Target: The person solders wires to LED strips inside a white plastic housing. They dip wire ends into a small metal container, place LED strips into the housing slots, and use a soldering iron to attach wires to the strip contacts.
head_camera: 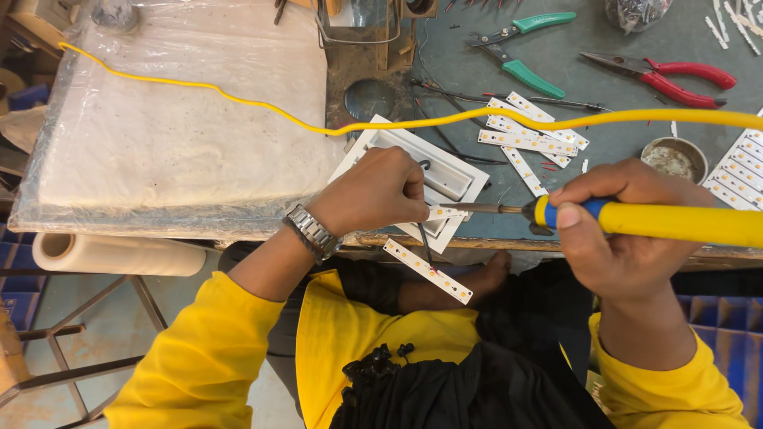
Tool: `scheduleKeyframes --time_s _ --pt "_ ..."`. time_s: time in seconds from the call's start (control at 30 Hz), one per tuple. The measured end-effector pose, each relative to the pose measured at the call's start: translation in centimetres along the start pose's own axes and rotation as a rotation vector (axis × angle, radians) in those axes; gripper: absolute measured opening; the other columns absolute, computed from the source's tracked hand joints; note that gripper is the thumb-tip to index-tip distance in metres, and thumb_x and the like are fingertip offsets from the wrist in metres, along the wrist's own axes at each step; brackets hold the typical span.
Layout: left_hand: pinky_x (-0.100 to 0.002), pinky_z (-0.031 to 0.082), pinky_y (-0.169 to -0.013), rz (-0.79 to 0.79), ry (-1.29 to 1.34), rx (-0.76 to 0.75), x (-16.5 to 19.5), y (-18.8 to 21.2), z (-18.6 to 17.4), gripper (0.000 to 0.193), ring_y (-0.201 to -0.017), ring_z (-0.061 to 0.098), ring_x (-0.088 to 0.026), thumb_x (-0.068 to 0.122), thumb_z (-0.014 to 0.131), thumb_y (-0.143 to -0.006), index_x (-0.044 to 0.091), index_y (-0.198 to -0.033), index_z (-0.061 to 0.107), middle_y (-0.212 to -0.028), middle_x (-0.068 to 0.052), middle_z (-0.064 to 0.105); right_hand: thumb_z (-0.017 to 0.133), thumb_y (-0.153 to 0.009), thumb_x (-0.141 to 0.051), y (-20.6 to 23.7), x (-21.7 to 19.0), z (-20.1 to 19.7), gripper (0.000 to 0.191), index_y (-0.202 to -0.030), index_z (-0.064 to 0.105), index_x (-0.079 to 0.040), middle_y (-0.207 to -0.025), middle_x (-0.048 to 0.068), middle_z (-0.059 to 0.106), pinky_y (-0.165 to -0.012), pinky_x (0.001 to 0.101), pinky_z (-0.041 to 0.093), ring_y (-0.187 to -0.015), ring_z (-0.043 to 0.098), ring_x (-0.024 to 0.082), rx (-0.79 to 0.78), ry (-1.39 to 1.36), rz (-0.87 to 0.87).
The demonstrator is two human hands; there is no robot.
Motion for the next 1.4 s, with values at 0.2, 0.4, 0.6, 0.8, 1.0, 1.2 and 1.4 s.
scheduleKeyframes --time_s 0.2,0.4,0.6,0.8,1.0,1.2,1.4 --pt "-0.035 0.055 -0.061 -0.084 -0.02 -0.038 -0.1 -0.2 0.1 0.018 -0.059 0.072 -0.025 0.02 0.075 -0.069 0.002 -0.067 0.073 -0.065 -0.013 0.072 0.074 -0.095 -0.02 0.1 0.4 -0.4 0.027 -0.089 0.067 0.005 -0.078 0.01 0.066 -0.053 0.0187 0.044 -0.056 0.057 0.009 -0.007 0.037 -0.015" --pt "-0.039 0.055 -0.063 -0.066 -0.035 -0.012 0.4 0.1 0.0 0.022 -0.062 0.071 -0.029 0.022 0.076 -0.068 0.001 -0.067 0.073 -0.065 -0.017 0.071 0.074 -0.094 -0.016 0.8 2.2 -4.2 0.026 -0.087 0.059 0.004 -0.079 0.012 0.066 -0.053 0.0203 0.041 -0.057 0.055 0.01 0.055 0.049 0.013" --pt "-0.04 0.054 -0.063 -0.057 -0.021 0.001 0.8 0.4 -0.1 0.021 -0.062 0.071 -0.031 0.021 0.073 -0.069 0.0 -0.068 0.073 -0.066 -0.017 0.071 0.072 -0.09 -0.015 2.1 2.4 -3.9 0.019 -0.087 0.068 0.004 -0.075 0.006 0.065 -0.052 0.0206 0.04 -0.053 0.054 0.009 -0.051 0.13 0.116" --pt "-0.04 0.055 -0.063 -0.07 -0.024 0.009 0.9 0.5 0.0 0.019 -0.062 0.071 -0.031 0.019 0.071 -0.07 0.0 -0.068 0.073 -0.066 -0.019 0.07 0.072 -0.092 -0.015 2.7 2.7 -3.3 0.019 -0.088 0.068 0.003 -0.073 0.007 0.066 -0.055 0.0215 0.041 -0.055 0.054 0.01 -0.035 0.173 0.059" --pt "-0.039 0.055 -0.064 -0.06 -0.012 0.004 1.1 0.4 0.0 0.019 -0.062 0.071 -0.03 0.019 0.072 -0.069 0.0 -0.067 0.072 -0.066 -0.018 0.07 0.074 -0.097 -0.015 3.2 3.6 -3.2 0.021 -0.086 0.067 0.002 -0.076 0.008 0.068 -0.055 0.0211 0.04 -0.056 0.054 0.009 -0.05 0.163 0.032" --pt "-0.039 0.055 -0.064 -0.072 -0.016 -0.019 1.0 0.3 0.0 0.02 -0.062 0.071 -0.03 0.019 0.074 -0.069 0.0 -0.067 0.073 -0.066 -0.018 0.071 0.073 -0.096 -0.015 3.5 3.9 -3.7 0.021 -0.086 0.068 0.002 -0.076 0.007 0.069 -0.055 0.0215 0.039 -0.055 0.053 0.009 -0.065 0.186 0.058" --pt "-0.04 0.054 -0.062 -0.086 -0.019 -0.034 0.5 0.2 0.3 0.02 -0.061 0.071 -0.029 0.02 0.074 -0.069 0.001 -0.067 0.072 -0.066 -0.018 0.07 0.073 -0.098 -0.015 4.4 4.5 -5.1 0.021 -0.093 0.065 0.004 -0.086 0.011 0.067 -0.059 0.022 0.044 -0.064 0.058 0.013 0.06 -0.02 0.095"
Point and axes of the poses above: each hand's wrist, its own y-axis away from the middle knuckle, its own z-axis out of the palm, x = y × z, the point moved 2 cm from there along -y, towards the middle knuckle
